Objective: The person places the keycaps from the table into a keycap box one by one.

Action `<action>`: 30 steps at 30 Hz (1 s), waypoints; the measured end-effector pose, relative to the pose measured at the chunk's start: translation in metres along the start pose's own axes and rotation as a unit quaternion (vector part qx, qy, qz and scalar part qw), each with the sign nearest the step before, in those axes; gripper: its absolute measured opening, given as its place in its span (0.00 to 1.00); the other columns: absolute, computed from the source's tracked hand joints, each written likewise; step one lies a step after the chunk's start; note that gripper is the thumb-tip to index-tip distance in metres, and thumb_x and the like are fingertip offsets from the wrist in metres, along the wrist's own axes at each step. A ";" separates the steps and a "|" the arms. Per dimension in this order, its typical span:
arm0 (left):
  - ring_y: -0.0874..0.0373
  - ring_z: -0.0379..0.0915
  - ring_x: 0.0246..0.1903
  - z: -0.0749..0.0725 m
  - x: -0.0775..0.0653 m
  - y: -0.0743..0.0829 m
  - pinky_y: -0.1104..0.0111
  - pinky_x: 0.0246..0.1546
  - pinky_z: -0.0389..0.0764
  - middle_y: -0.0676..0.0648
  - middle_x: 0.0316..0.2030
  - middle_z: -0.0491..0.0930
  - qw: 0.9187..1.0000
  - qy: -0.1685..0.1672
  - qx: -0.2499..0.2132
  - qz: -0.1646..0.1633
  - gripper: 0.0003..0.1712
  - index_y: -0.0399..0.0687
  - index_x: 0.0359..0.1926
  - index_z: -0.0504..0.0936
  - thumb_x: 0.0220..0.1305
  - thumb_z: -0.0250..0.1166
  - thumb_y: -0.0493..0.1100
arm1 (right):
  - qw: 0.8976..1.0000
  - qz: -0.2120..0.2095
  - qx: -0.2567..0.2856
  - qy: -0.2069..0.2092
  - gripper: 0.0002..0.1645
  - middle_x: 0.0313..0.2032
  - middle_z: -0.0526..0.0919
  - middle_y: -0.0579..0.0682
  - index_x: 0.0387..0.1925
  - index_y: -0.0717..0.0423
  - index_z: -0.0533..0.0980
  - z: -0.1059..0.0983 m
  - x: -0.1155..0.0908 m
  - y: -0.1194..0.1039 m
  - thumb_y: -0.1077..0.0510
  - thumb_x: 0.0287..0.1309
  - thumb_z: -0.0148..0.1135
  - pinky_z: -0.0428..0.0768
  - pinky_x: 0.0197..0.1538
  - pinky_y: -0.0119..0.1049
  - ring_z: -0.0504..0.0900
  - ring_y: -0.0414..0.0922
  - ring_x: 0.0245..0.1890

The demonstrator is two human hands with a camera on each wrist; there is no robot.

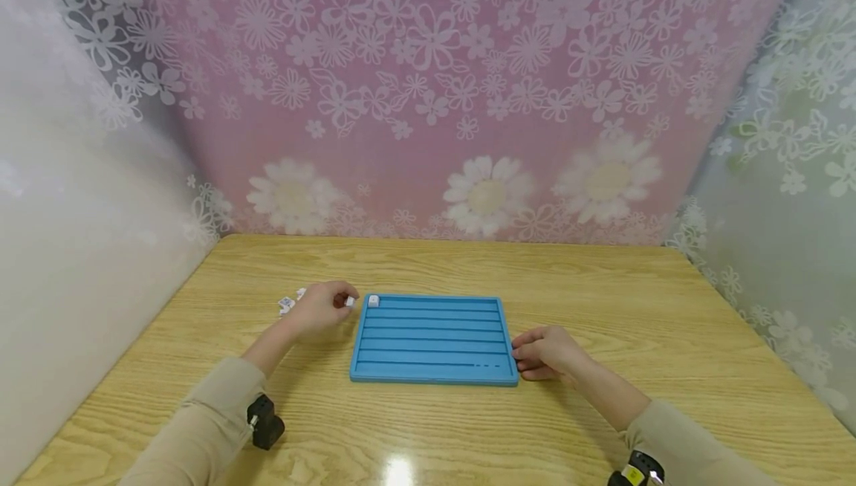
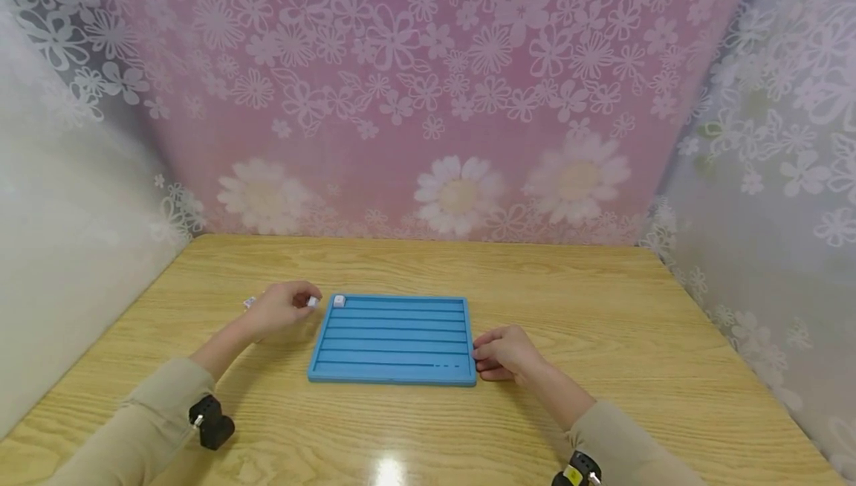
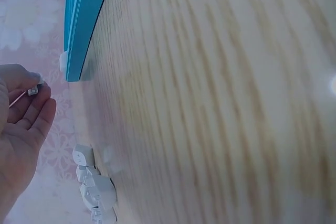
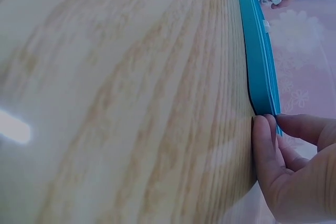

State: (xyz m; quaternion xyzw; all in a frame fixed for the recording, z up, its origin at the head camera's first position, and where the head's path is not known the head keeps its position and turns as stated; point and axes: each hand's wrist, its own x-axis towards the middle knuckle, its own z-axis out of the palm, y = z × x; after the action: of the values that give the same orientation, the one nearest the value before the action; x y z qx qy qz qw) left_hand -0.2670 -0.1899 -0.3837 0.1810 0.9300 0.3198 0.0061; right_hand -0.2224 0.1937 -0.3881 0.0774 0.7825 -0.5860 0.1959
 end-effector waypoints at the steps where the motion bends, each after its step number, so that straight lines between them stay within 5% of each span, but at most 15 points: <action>1: 0.54 0.72 0.38 0.001 0.000 0.000 0.61 0.38 0.75 0.48 0.37 0.77 1.000 -0.001 -0.004 0.000 0.12 0.39 0.47 0.78 0.63 0.58 0.35 | 1.000 0.000 0.001 0.000 0.17 0.24 0.79 0.53 0.48 0.74 0.71 0.000 0.000 0.000 0.69 0.57 0.58 0.81 0.30 0.36 0.79 0.42 0.22; 19: 0.55 0.73 0.37 0.007 0.001 0.003 0.63 0.33 0.75 0.48 0.36 0.77 0.999 0.001 -0.030 -0.021 0.12 0.42 0.47 0.77 0.63 0.59 0.38 | 1.000 0.003 0.011 0.004 0.16 0.23 0.79 0.53 0.47 0.73 0.71 -0.001 0.002 0.004 0.68 0.58 0.57 0.81 0.29 0.35 0.79 0.42 0.22; 25: 0.57 0.69 0.30 0.007 0.003 0.004 0.66 0.28 0.72 0.46 0.39 0.77 1.000 0.000 -0.026 -0.001 0.15 0.39 0.50 0.78 0.62 0.59 0.35 | 1.000 0.004 0.009 0.006 0.16 0.23 0.79 0.52 0.48 0.73 0.72 -0.001 0.002 0.002 0.68 0.58 0.57 0.81 0.29 0.35 0.79 0.41 0.22; 30: 0.57 0.63 0.22 0.006 0.005 0.004 0.67 0.23 0.67 0.47 0.30 0.75 0.999 -0.008 -0.045 -0.014 0.16 0.39 0.51 0.78 0.62 0.58 0.36 | 1.000 0.003 0.012 0.005 0.16 0.23 0.79 0.52 0.47 0.73 0.72 -0.001 0.003 0.003 0.67 0.58 0.57 0.81 0.29 0.35 0.79 0.42 0.22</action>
State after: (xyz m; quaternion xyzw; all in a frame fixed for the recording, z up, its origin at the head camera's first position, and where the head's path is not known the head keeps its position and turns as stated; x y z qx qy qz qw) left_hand -0.2694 -0.1817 -0.3849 0.1703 0.9171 0.3595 0.0261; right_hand -0.2242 0.1952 -0.3912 0.0852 0.7763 -0.5941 0.1925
